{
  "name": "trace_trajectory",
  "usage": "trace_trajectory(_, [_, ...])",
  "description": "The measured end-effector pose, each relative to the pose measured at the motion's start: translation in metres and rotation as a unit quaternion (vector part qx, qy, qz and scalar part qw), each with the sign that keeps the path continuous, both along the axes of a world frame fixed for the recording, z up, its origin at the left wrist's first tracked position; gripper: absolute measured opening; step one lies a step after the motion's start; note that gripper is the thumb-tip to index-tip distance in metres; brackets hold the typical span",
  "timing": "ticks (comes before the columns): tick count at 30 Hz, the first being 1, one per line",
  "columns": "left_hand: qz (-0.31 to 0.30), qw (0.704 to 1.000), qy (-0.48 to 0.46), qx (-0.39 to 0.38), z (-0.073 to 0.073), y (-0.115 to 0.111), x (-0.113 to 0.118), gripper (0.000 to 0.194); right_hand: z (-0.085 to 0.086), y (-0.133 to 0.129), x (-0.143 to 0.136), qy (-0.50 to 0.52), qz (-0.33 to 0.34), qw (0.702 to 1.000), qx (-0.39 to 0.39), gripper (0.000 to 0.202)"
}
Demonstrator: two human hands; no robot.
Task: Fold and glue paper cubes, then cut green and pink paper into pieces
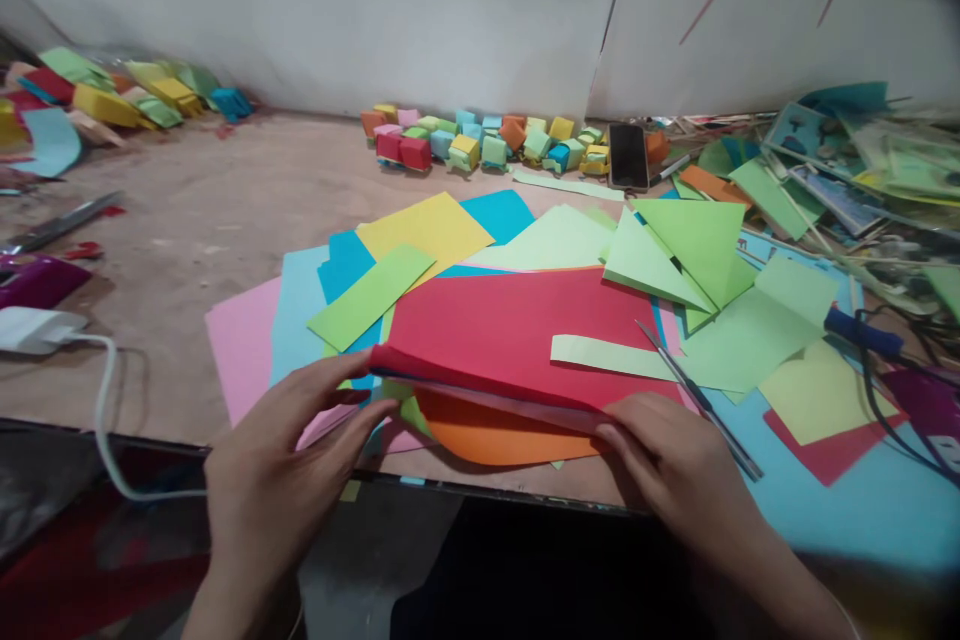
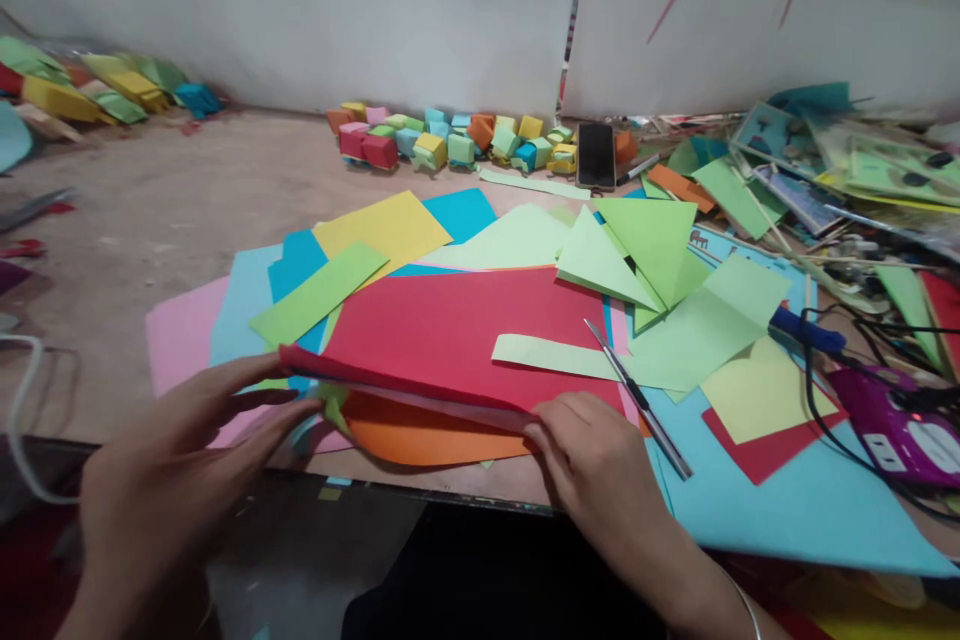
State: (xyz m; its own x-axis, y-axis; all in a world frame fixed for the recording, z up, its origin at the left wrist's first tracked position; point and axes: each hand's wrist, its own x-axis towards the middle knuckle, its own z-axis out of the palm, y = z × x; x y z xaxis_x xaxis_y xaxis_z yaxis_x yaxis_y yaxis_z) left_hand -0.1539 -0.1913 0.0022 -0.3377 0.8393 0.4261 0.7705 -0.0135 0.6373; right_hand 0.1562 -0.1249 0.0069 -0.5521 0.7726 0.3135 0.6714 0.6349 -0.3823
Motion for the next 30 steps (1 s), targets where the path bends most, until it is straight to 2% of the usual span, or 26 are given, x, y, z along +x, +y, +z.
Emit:
trace_trajectory(3, [-0.002, 0.996, -0.092, -0.008, -0.005, -0.005, -0.006, 0.058, 0.002, 0.001, 0.000, -0.008, -0.014, 1.000, -0.011, 0.035])
trace_trajectory(4, [-0.008, 0.996, -0.089, -0.015, -0.005, -0.006, -0.008, 0.058, 0.003, 0.001, 0.000, -0.008, -0.016, 1.000, -0.013, 0.036])
trace_trajectory(6, [-0.058, 0.998, -0.007, -0.033, -0.004, -0.007, -0.012, 0.040, 0.003, 0.002, 0.000, -0.007, -0.020, 1.000, -0.014, 0.036])
trace_trajectory(8, [-0.140, 0.985, 0.094, -0.034, -0.002, -0.008, -0.015, 0.018, 0.003, 0.002, 0.000, -0.006, -0.024, 1.000, -0.010, 0.036])
trace_trajectory(10, [-0.211, 0.967, 0.139, -0.026, 0.000, -0.010, -0.018, 0.019, 0.003, 0.003, 0.000, -0.007, -0.030, 0.999, -0.011, 0.036])
trace_trajectory(13, [-0.254, 0.956, 0.146, -0.031, 0.001, -0.013, -0.020, 0.030, 0.002, 0.003, 0.001, -0.008, -0.034, 0.999, -0.016, 0.037])
trace_trajectory(16, [-0.256, 0.955, 0.145, -0.032, 0.000, -0.016, -0.022, 0.026, 0.002, 0.003, 0.002, -0.010, -0.035, 0.999, -0.012, 0.036])
trace_trajectory(19, [-0.220, 0.966, 0.132, -0.023, 0.002, -0.014, -0.020, 0.015, 0.001, 0.003, 0.002, -0.008, -0.033, 0.999, -0.001, 0.036])
trace_trajectory(26, [-0.181, 0.979, 0.086, 0.029, 0.013, 0.002, -0.005, 0.013, 0.003, 0.002, 0.000, -0.013, -0.022, 1.000, 0.014, 0.036])
trace_trajectory(30, [-0.157, 0.980, 0.112, 0.044, 0.015, 0.009, -0.004, 0.011, 0.001, 0.000, -0.001, -0.009, -0.008, 1.000, 0.020, 0.035])
